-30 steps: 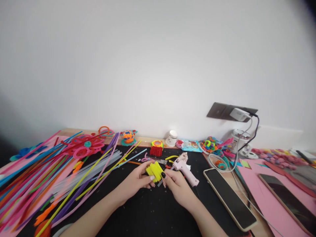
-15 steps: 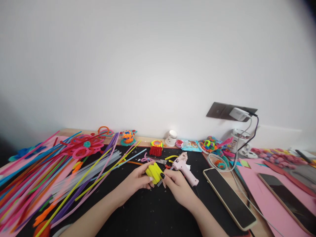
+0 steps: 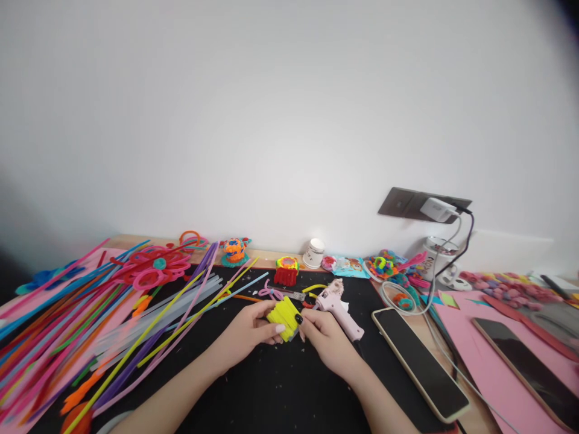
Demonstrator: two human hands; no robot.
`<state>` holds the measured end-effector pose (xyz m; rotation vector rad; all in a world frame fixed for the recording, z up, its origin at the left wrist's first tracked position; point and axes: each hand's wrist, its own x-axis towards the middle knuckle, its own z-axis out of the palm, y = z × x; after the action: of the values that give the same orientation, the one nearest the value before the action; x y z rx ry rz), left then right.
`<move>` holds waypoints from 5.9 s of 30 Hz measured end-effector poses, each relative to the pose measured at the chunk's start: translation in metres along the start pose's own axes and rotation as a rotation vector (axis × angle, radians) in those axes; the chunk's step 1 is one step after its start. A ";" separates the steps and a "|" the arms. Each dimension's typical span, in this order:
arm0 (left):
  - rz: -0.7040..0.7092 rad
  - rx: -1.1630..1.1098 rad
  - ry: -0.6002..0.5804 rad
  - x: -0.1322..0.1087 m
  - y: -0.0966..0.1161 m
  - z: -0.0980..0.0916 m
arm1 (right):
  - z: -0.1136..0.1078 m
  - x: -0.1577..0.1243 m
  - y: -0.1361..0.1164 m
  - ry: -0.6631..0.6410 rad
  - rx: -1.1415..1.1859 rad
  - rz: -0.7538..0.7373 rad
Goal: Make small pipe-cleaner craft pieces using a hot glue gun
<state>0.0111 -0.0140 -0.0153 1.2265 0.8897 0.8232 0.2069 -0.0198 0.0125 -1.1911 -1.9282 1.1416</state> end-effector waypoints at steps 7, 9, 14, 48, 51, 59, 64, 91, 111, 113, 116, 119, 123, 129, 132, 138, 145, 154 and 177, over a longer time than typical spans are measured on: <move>-0.058 -0.023 0.026 -0.002 0.004 0.003 | -0.001 0.001 0.000 -0.020 0.010 0.007; -0.072 -0.028 0.040 -0.002 0.005 0.004 | -0.001 0.000 0.001 -0.029 -0.013 -0.004; -0.122 -0.011 0.057 -0.004 0.009 0.005 | 0.000 -0.002 -0.001 -0.045 -0.036 -0.019; -0.137 -0.164 -0.162 -0.010 0.014 0.002 | -0.020 0.000 -0.001 -0.211 0.000 -0.043; -0.141 -0.181 -0.188 -0.009 0.012 0.002 | -0.020 0.000 -0.001 -0.225 -0.016 -0.037; -0.150 -0.129 -0.117 -0.009 0.008 0.004 | -0.016 -0.002 -0.002 -0.282 -0.037 -0.032; -0.071 -0.093 -0.108 -0.008 0.007 0.008 | -0.014 -0.005 -0.001 -0.305 -0.051 -0.033; 0.192 0.294 -0.102 -0.015 0.016 0.009 | -0.017 -0.001 0.002 -0.319 0.118 0.109; 0.287 0.177 -0.037 -0.008 0.004 0.005 | -0.006 0.002 0.008 -0.105 0.405 0.369; 0.294 0.157 -0.044 -0.008 0.005 0.005 | -0.003 0.003 0.009 -0.088 0.496 0.312; 0.282 0.144 -0.047 -0.009 0.005 0.005 | 0.002 0.002 0.010 -0.143 0.615 0.297; 0.285 0.157 -0.034 -0.009 0.004 0.005 | 0.006 0.002 0.009 -0.166 0.688 0.302; 0.315 0.180 -0.043 -0.010 0.004 0.005 | 0.007 0.002 0.009 -0.114 0.726 0.307; 0.233 0.065 -0.001 -0.011 0.009 0.008 | 0.006 0.002 0.008 -0.097 0.696 0.250; 0.165 0.055 0.035 -0.008 0.010 0.007 | 0.005 0.003 0.008 -0.084 0.631 0.212; 0.122 0.085 0.016 -0.004 0.005 0.004 | 0.005 0.005 0.009 -0.047 0.539 0.194; 0.166 0.262 0.119 -0.006 0.007 0.005 | 0.006 0.005 0.012 0.045 0.404 0.126; 0.175 0.250 0.096 -0.005 0.005 0.007 | 0.009 0.004 0.013 0.077 0.413 0.068; 0.174 0.218 0.068 -0.006 0.004 0.010 | 0.010 0.002 0.014 0.058 0.318 0.019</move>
<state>0.0171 -0.0227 -0.0096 1.4900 0.9561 0.9282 0.2034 -0.0183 -0.0038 -1.0581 -1.6214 1.3493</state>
